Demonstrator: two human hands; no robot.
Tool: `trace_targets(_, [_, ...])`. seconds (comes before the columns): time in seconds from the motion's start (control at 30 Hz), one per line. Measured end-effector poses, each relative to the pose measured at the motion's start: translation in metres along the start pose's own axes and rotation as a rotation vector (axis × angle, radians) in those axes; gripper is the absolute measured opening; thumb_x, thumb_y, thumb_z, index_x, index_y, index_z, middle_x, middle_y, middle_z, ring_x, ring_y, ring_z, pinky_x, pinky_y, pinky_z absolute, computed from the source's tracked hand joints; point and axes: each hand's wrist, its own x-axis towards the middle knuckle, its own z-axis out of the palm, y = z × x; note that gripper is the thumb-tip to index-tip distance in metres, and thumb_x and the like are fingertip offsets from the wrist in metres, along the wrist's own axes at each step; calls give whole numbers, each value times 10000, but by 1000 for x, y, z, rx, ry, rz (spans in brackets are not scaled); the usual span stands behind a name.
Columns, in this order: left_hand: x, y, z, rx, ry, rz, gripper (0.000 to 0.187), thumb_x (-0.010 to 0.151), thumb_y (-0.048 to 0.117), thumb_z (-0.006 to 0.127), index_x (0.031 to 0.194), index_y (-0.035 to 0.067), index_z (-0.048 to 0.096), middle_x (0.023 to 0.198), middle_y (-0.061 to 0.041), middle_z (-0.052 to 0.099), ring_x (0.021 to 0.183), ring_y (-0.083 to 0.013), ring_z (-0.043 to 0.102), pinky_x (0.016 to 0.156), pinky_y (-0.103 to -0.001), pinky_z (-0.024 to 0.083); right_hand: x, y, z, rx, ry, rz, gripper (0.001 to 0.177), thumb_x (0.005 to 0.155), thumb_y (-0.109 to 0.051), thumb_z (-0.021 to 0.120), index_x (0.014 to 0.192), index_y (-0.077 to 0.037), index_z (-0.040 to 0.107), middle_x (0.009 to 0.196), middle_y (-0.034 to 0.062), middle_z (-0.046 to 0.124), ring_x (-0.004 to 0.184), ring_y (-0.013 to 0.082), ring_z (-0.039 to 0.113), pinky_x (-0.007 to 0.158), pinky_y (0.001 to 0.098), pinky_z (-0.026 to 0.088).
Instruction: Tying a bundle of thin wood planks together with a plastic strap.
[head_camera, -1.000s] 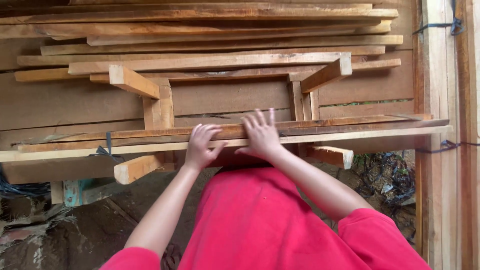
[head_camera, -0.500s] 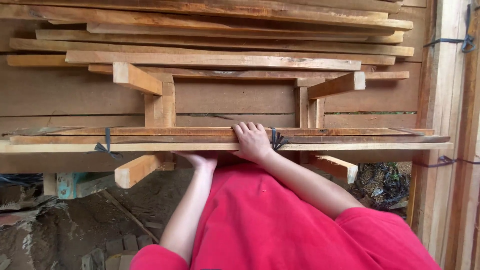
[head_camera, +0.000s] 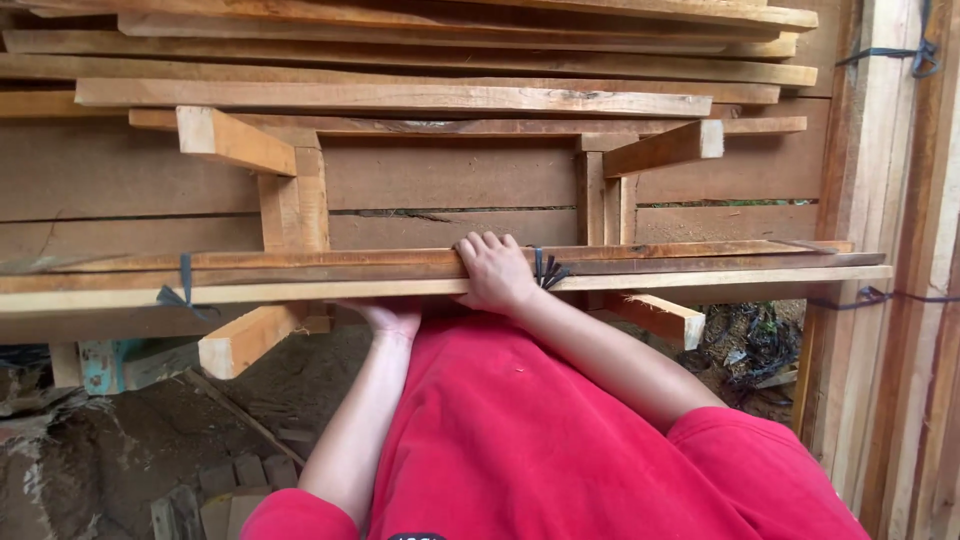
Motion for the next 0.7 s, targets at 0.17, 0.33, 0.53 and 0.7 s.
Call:
trace_targets(0.17, [-5, 13, 4, -20, 2, 11, 1235, 762, 943, 471, 1655, 229, 4, 1721, -119, 4, 1588, -316, 72, 1289, -590, -14, 42, 35, -16, 234, -140, 30, 882, 610, -711, 815, 1208, -98, 604, 1102, 133, 703, 1102, 343, 691, 895, 493, 551])
trace_targets(0.33, [29, 13, -6, 38, 24, 106, 1099, 816, 907, 535, 1640, 259, 203, 1700, -87, 197, 1549, -299, 254, 1304, -528, 150, 77, 51, -52, 348, -484, 159, 942, 612, -693, 812, 1348, -147, 593, 1246, 153, 723, 1224, 357, 666, 1034, 510, 520])
trace_targets(0.53, [59, 1, -12, -78, 132, 188, 1117, 814, 900, 595, 1642, 251, 220, 1690, -107, 243, 1549, -301, 261, 1312, -505, 175, 95, 55, -48, 403, -578, 200, 962, 628, -697, 815, 1409, -180, 591, 1346, 109, 687, 1292, 304, 625, 1085, 481, 499])
trace_targets(0.7, [79, 3, -9, -72, 176, 198, 1119, 786, 906, 626, 1631, 263, 270, 1675, -83, 298, 1532, -296, 304, 1307, -500, 222, 87, 41, -148, 581, -641, 310, 972, 567, -725, 851, 1332, -151, 679, 1309, 107, 713, 1283, 319, 632, 1084, 452, 495])
